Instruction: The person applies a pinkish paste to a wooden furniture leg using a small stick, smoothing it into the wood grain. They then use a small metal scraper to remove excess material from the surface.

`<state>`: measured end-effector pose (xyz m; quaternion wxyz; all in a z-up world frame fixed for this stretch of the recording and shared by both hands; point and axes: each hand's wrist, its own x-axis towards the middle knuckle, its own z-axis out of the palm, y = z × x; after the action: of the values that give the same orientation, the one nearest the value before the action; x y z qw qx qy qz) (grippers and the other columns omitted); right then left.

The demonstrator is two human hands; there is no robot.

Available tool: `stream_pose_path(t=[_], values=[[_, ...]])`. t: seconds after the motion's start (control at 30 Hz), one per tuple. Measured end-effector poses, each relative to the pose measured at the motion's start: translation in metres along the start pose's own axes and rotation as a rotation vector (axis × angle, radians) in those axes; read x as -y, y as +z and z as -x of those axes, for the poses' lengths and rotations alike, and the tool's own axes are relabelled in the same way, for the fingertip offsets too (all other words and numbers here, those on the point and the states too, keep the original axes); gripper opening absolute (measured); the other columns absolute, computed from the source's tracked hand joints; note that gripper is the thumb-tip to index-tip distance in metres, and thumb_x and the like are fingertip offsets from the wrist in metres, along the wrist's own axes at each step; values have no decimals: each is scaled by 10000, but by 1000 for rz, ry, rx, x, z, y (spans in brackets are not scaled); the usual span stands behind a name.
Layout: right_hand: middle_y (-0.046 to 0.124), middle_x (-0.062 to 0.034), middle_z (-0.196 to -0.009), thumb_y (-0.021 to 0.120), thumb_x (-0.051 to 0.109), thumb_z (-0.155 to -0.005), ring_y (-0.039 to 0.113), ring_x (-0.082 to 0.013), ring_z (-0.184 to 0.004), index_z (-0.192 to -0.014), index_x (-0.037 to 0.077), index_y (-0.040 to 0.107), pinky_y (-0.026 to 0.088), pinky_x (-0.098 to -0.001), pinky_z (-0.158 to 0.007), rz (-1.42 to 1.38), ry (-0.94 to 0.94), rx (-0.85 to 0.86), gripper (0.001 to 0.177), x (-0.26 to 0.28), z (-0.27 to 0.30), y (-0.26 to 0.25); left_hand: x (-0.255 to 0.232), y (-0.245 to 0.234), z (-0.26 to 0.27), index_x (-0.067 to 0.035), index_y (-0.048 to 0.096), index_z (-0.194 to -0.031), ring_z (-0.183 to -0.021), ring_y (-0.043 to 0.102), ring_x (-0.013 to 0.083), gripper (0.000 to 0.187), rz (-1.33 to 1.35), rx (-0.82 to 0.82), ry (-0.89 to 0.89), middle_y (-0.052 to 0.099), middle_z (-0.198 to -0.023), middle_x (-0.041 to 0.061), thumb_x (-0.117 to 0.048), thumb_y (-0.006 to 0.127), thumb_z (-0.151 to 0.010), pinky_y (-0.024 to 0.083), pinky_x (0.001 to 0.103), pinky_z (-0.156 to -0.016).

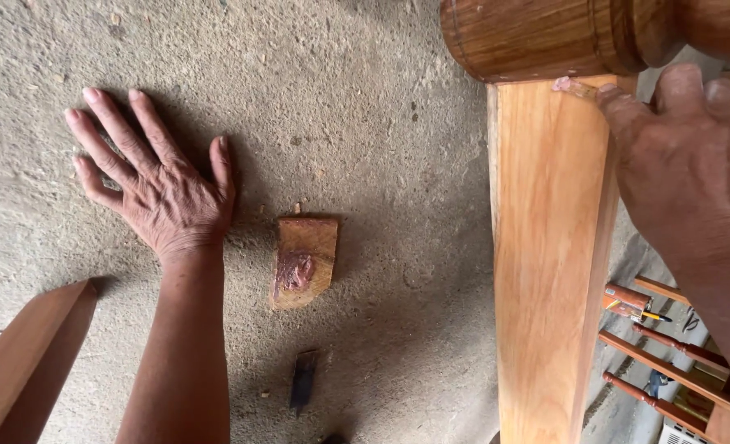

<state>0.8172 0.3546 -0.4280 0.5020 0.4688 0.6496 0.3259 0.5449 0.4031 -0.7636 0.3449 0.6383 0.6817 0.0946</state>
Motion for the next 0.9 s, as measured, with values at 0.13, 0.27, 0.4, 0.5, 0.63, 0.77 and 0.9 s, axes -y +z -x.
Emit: stream_pose_path(t=[0.13, 0.27, 0.4, 0.5, 0.63, 0.77, 0.9], values=[[565, -37, -859, 669, 301, -1140, 663, -169, -851, -1162, 165, 732, 537, -277, -704, -37, 13, 64, 151, -2, 6, -4, 4, 6, -3, -54, 233, -1736, -1629, -28, 431, 967, -11, -9, -4, 9, -1777, 232, -657, 509, -1031, 2, 620, -1298], [554, -35, -896, 690, 212, -1073, 659, -172, -895, -1315, 217, 708, 536, -272, -740, -36, 40, 70, 242, -5, 9, -2, 4, 6, -2, -56, 232, -1738, -1630, -28, 430, 966, -13, -14, 0, 8, -1779, 230, -658, 508, -1034, 2, 620, -1299], [589, -24, -947, 703, 154, -914, 654, -180, -916, -1409, 281, 737, 551, -283, -736, -28, 70, 94, 513, -8, 8, -8, 3, 5, -1, -56, 231, -1736, -1632, -28, 427, 961, -8, -10, 2, 7, -1779, 227, -649, 507, -1032, 2, 623, -1299], [585, -21, -957, 685, 174, -1008, 642, -167, -897, -1450, 258, 718, 542, -276, -727, 26, 61, 171, 450, -12, 23, 1, 3, 5, -1, -56, 230, -1735, -1631, -30, 428, 959, -6, -10, 2, 5, -1779, 228, -646, 508, -1031, 2, 627, -1295], [573, -13, -895, 692, 183, -960, 635, -163, -766, -1371, 225, 739, 510, -316, -501, -19, 52, 222, 416, -1, 15, -14, 6, 10, -3, -59, 229, -1735, -1626, -33, 428, 958, -8, -23, 12, 4, -1776, 229, -648, 506, -1032, 3, 629, -1291], [572, -24, -864, 707, 161, -949, 652, -209, -845, -1297, 208, 765, 492, -309, -450, -185, 25, -28, 356, 11, 13, 9, 6, 8, -2, -58, 235, -1731, -1625, -30, 425, 955, -21, -35, 12, 6, -1774, 226, -647, 508, -1030, 7, 628, -1287], [597, -22, -975, 700, 199, -982, 660, -212, -916, -1339, 229, 760, 537, -335, -577, -105, 25, -68, 363, 13, 9, 21, 4, 8, 0, -52, 233, -1739, -1635, -27, 425, 952, -15, -38, 21, 9, -1783, 227, -646, 504, -1046, 10, 625, -1298]])
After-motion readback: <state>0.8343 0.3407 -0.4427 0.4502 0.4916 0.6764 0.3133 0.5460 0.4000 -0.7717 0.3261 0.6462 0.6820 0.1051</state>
